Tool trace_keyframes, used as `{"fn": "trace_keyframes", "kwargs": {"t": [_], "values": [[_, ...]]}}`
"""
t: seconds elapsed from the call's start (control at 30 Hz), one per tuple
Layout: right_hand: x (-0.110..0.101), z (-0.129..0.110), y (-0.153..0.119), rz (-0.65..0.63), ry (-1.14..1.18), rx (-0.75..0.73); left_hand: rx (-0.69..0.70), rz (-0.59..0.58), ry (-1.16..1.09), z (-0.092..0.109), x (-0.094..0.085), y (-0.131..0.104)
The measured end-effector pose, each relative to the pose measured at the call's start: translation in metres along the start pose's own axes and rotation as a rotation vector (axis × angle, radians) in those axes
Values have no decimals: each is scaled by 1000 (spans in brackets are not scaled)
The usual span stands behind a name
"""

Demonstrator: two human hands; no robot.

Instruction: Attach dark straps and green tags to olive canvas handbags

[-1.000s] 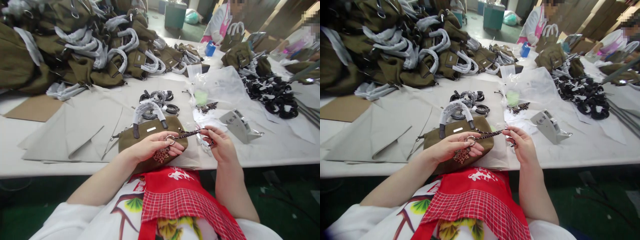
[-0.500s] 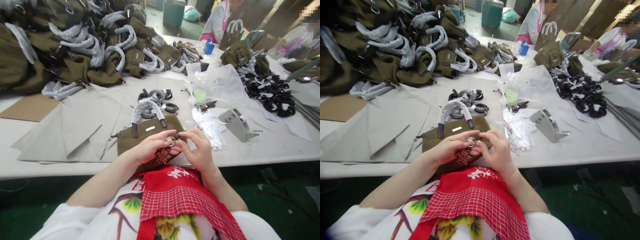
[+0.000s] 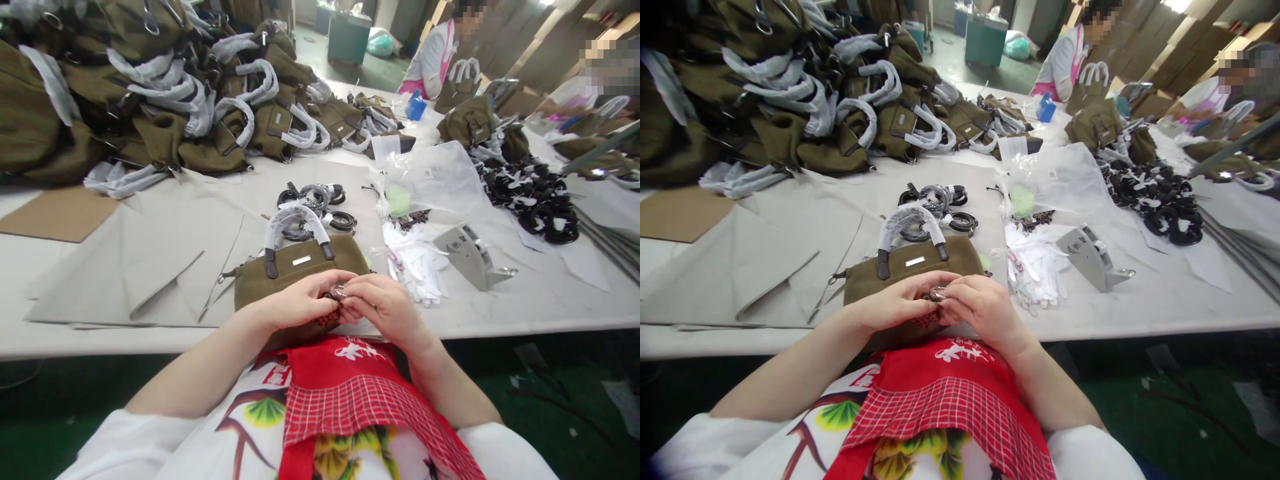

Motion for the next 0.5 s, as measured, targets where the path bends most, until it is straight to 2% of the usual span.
{"fn": "trace_keyframes", "kwargs": {"t": [0.17, 0.27, 0.4, 0.5], "values": [[10, 28, -2, -71, 641, 218, -85, -7, 259, 18, 0, -2], [23, 35, -1, -91, 1000, 250, -112, 59, 516, 30, -4, -4], [31, 40, 0, -53, 1256, 237, 76, 88, 914, 57, 6, -4], [32, 41, 0, -40, 1304, 246, 170, 196, 971, 67, 7, -4]]}}
Point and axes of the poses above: each hand's wrist, its own y-axis towards the middle knuckle, its own x-axis out of the palm, z = x × y, the point moved 8 cm from there along y, towards the middle knuckle, and after that the axes turned 13 degrees about -z, right-handed, at the moved point
